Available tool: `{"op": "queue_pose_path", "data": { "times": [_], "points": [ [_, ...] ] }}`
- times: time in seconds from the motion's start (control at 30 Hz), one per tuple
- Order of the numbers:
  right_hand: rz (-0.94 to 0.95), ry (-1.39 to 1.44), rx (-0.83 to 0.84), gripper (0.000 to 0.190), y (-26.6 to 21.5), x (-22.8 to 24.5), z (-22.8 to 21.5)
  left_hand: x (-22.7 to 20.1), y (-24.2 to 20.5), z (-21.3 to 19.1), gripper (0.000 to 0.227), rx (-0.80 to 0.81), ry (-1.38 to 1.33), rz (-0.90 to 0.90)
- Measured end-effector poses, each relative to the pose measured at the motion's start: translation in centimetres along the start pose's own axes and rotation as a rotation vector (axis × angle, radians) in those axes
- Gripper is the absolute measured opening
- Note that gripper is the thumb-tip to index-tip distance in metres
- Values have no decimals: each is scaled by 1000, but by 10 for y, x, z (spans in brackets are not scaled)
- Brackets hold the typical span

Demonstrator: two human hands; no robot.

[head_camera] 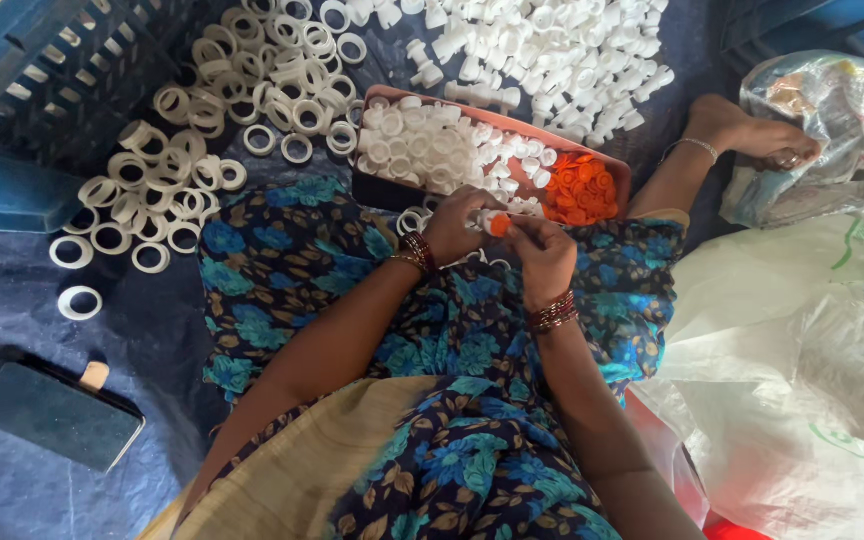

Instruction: The person sits on the floor and assembles small white plastic components by inserting orange caps into them. The assembled units are placed into a tray, while loose white rings and other parts are sorted nearby.

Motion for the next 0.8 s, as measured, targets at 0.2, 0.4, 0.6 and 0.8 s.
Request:
{"op": "queue_pose_path", "data": {
  "times": [0.2,0.4,0.6,0.8],
  "points": [
    [67,118,33,15,6,-2,-1,-3,3,-1,41,-30,63,124],
    [32,-19,63,16,10,4,5,3,4,1,45,-28,16,88],
    [-321,-348,2,11,14,-4,1,3,5,2,47,-42,-97,18],
    [-273,-440,-110,12,77,-33,-30,10,6,3,51,-46,-273,-105]
  ]
}}
Point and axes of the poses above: each hand's wrist, its own y-axis towards the middle knuckle, its own z-axis out of the palm, x = y × z, the point moved 1 cm from there along y, towards the middle knuckle, and after that the axes turned 8 degrees about y, right-handed, at the moved point
